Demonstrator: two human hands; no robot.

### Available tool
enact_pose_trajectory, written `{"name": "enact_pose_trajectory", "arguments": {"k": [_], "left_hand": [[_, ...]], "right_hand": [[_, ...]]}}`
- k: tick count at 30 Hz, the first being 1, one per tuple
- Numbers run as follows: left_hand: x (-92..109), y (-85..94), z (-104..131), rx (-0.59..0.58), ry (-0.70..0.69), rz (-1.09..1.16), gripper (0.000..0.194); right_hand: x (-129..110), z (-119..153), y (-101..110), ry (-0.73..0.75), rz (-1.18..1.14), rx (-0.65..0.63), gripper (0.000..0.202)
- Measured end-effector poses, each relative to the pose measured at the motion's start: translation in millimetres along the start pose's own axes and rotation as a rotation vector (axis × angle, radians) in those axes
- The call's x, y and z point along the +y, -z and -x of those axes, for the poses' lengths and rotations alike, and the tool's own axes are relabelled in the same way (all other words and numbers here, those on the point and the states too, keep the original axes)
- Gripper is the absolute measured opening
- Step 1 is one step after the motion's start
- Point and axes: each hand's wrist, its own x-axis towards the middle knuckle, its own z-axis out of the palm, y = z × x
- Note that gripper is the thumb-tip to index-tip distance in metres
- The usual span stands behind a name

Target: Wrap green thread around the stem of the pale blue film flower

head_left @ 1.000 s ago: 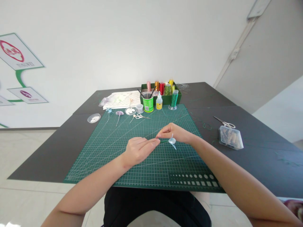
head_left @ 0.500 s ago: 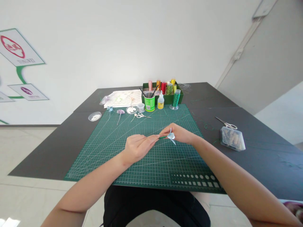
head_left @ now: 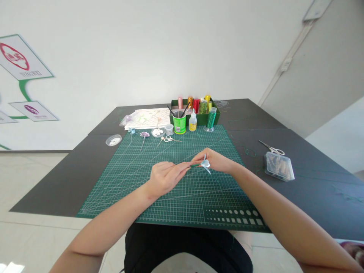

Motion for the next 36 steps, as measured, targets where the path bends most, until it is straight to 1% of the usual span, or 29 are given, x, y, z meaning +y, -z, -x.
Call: {"name": "enact_pose_trajectory", "arguments": {"k": [4, 13, 16, 19, 22, 23, 25, 28, 30, 32, 33, 34, 36], "left_hand": [[0.9, 0.1, -0.4, -0.003, 0.016, 0.004, 0.013], [0.2, -0.3, 0.6, 0.003, -0.007, 0.018, 0.017], [0.3, 0.0, 0.8, 0.006, 0.02, 0.047, 0.017], [0.7, 0.6, 0.9, 0.002, 0.084, 0.112, 0.017], [1.8, -0.4, 0.6, 0.009, 0.217, 0.219, 0.011], [2.3, -1.6, 0.3, 0.019, 0.285, 0.261, 0.008], [2.5, -5.6, -0.3, 0.042, 0.447, 0.355, 0.009], [-0.2, -13.8, -1.3, 0.037, 0.675, 0.526, 0.016], [-3.9, -18.7, -1.7, 0.007, 0.788, 0.639, 0.021], [-7.8, -21.6, -1.9, -0.017, 0.881, 0.728, 0.023], [-9.4, -22.3, -1.8, -0.024, 0.921, 0.762, 0.024], [-10.7, -22.5, -1.7, -0.027, 0.956, 0.79, 0.025], [-12.1, -22.1, -1.2, -0.03, 1.012, 0.824, 0.027]], "right_hand": [[-1.0, 0.5, 0.1, 0.004, -0.001, -0.011, 0.034], [0.2, -0.8, 1.2, -0.003, -0.025, -0.026, 0.036], [-0.4, -1.3, 1.3, -0.013, -0.043, -0.027, 0.033], [0.7, -1.4, 0.5, -0.023, -0.069, -0.023, 0.031], [6.7, -1.8, -1.8, -0.041, -0.116, 0.012, 0.032], [9.8, -2.3, -2.6, -0.048, -0.141, 0.039, 0.033], [17.0, -4.2, -3.4, -0.054, -0.196, 0.124, 0.039], [27.5, -8.5, -1.2, -0.036, -0.249, 0.329, 0.042], [31.9, -10.8, 1.9, -0.018, -0.238, 0.486, 0.037], [32.4, -11.7, 3.3, 0.011, -0.195, 0.606, 0.03], [30.8, -11.6, 2.2, 0.031, -0.168, 0.631, 0.027], [28.1, -11.2, -0.6, 0.054, -0.143, 0.624, 0.025], [20.6, -9.7, -11.1, 0.095, -0.104, 0.53, 0.026]]}}
